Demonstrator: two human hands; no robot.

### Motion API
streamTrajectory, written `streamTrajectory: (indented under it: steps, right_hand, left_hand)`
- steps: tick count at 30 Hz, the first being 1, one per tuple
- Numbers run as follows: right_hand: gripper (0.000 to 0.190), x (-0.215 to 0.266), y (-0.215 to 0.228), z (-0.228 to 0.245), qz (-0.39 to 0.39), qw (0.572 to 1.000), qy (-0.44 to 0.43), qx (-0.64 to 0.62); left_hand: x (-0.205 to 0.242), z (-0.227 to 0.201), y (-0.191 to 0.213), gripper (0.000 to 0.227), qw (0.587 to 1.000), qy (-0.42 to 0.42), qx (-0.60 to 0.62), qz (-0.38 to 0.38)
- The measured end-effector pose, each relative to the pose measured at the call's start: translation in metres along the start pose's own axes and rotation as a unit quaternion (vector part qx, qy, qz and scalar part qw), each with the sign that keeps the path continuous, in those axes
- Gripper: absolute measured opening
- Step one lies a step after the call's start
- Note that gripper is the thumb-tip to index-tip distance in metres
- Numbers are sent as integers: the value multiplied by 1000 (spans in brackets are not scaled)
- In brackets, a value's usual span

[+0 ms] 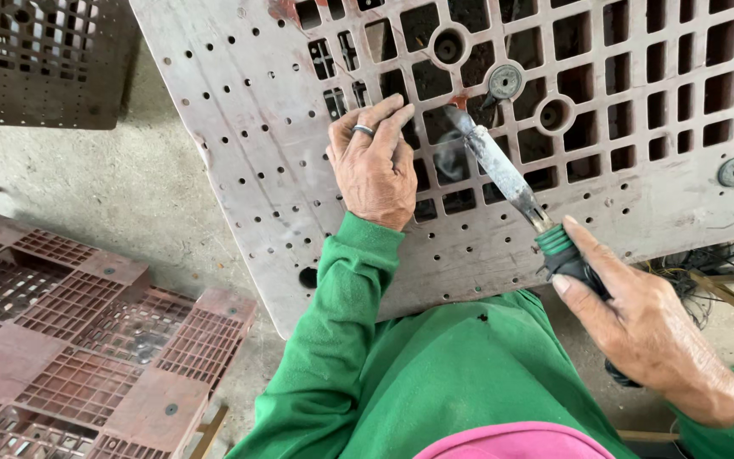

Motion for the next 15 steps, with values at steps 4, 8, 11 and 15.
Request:
streamTrajectory:
  steps: [4,8,11,15]
  right_hand:
    - [68,-2,7,-4,-4,1000,-7,16]
    - [68,-8,11,-14,10,998,-23,58]
    - [66,-16,18,-21,-16,999,15,45]
    - [71,-32,25,-44,41,996,-16,76]
  left_hand:
    - [1,1,-1,40,1000,10,4,-2]
    - [1,0,0,39,1000,17,0,-11]
    - [0,-2,0,39,1000,15,3,-11]
    - [0,-1,0,37,1000,6,8,-29]
Point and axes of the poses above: each hand's wrist, its own x-axis away from the middle knuckle, its own y-axis out of the back of the hand, z = x × y, the point moved 5 cm from there along -x, towards the middle knuckle, and after that the axes turned 13 degrees about x, right-handed, at the moved point
